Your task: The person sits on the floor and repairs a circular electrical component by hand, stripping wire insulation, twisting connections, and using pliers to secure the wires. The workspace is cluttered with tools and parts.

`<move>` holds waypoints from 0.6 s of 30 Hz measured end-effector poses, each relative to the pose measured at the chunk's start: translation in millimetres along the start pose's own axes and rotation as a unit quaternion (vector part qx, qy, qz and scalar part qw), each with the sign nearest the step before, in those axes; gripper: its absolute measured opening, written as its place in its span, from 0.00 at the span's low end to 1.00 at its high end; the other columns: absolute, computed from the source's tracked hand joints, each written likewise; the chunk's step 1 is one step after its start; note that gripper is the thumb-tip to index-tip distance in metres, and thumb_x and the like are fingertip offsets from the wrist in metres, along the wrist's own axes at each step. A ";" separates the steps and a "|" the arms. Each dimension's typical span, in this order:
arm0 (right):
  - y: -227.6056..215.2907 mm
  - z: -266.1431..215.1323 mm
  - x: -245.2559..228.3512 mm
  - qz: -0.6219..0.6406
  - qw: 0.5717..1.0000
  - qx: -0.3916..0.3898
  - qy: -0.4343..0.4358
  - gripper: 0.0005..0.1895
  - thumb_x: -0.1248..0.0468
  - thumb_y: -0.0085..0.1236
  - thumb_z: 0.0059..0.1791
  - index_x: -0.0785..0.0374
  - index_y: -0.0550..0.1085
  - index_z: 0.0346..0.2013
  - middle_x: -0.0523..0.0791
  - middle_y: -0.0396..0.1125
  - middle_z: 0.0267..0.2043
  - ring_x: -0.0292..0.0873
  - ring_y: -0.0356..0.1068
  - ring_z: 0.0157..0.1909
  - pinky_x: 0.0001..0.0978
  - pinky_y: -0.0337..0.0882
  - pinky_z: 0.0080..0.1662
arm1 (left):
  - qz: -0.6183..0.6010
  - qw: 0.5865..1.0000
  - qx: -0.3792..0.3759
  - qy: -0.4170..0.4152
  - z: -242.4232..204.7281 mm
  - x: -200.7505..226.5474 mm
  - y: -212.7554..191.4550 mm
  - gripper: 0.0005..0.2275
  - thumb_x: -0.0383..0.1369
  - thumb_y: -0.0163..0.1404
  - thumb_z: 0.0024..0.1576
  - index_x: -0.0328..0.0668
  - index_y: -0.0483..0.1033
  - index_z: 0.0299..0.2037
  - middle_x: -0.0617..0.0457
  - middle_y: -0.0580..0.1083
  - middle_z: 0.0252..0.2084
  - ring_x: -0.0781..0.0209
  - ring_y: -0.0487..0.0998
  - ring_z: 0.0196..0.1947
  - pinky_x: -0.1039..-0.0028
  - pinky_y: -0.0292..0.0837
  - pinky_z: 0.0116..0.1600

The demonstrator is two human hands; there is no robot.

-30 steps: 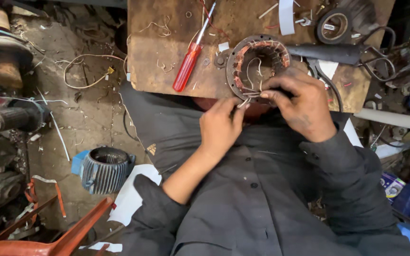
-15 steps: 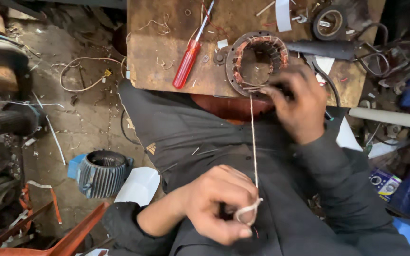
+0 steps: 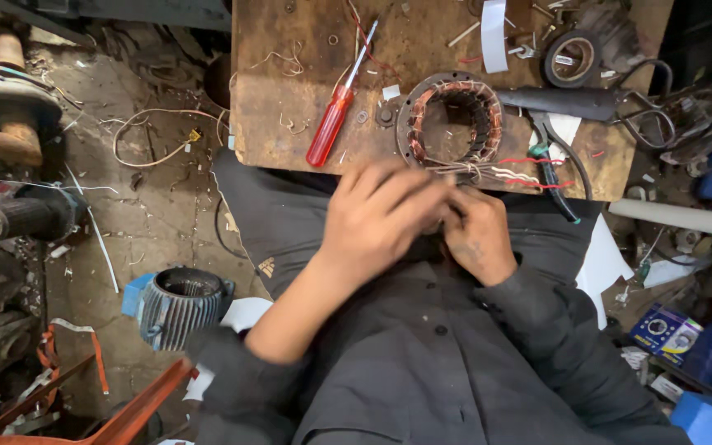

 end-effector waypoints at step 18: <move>-4.3 -16.1 59.0 0.191 0.951 -0.016 0.243 0.10 0.79 0.45 0.50 0.68 0.75 0.32 0.42 0.69 0.24 0.34 0.65 0.23 0.28 0.66 0.28 | -0.073 0.996 0.035 -0.032 -4.4 -29.8 73.1 0.12 0.23 0.59 0.48 0.33 0.77 0.42 0.48 0.74 0.43 0.50 0.75 0.52 0.53 0.69 0.68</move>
Point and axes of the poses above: each hand's wrist, its own z-axis towards the middle knuckle, its own y-axis out of the palm, x = y × z, the point moved 9 cm from there along z, towards the middle knuckle
